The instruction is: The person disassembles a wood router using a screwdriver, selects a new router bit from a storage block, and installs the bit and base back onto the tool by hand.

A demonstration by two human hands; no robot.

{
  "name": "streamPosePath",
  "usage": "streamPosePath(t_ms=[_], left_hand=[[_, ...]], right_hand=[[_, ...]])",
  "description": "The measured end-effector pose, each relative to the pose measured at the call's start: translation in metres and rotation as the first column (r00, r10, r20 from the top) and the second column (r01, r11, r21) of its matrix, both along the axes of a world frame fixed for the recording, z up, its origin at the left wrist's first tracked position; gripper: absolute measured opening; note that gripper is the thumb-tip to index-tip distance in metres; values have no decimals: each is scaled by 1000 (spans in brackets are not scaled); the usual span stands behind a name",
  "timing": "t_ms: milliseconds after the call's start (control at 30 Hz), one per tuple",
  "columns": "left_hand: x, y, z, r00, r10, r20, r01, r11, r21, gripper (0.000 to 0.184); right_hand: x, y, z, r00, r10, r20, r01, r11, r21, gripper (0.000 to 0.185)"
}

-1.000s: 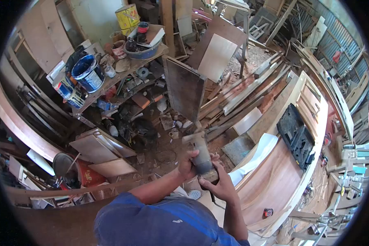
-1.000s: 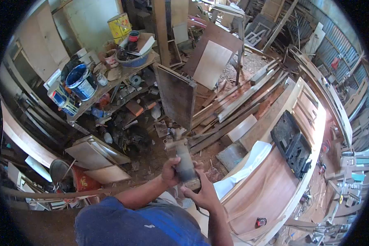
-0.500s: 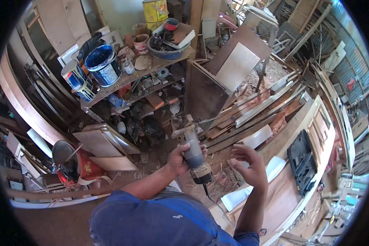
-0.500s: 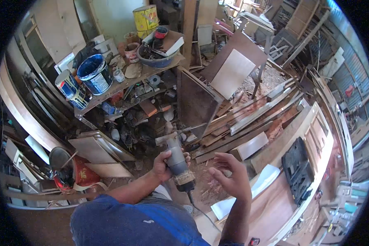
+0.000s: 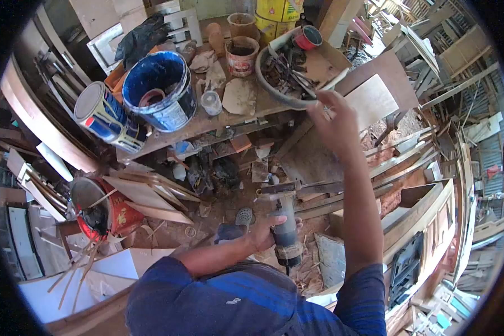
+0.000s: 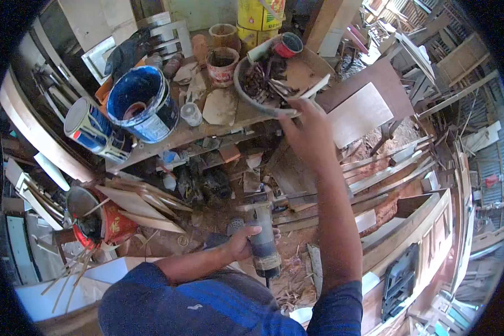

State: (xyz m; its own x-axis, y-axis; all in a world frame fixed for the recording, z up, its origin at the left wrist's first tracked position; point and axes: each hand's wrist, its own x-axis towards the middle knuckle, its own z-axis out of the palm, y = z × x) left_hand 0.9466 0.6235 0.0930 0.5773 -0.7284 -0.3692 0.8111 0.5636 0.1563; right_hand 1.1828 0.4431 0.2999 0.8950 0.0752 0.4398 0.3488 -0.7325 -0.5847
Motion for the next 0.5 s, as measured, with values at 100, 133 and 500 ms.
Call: streamPosePath(t_ms=[100,133,500], left_hand=[[24,9,-1,999,8,44,-8,1000,-2,71],[28,13,0,998,5,58,-5,1000,-5,72],[50,29,14,997,70,38,-69,997,-46,65]], right_hand=[[53,33,-15,978,-72,197,133,940,-315,45],[66,36,-22,984,-96,147,143,924,-353,48],[127,44,-47,970,-218,110,238,947,-217,35]])
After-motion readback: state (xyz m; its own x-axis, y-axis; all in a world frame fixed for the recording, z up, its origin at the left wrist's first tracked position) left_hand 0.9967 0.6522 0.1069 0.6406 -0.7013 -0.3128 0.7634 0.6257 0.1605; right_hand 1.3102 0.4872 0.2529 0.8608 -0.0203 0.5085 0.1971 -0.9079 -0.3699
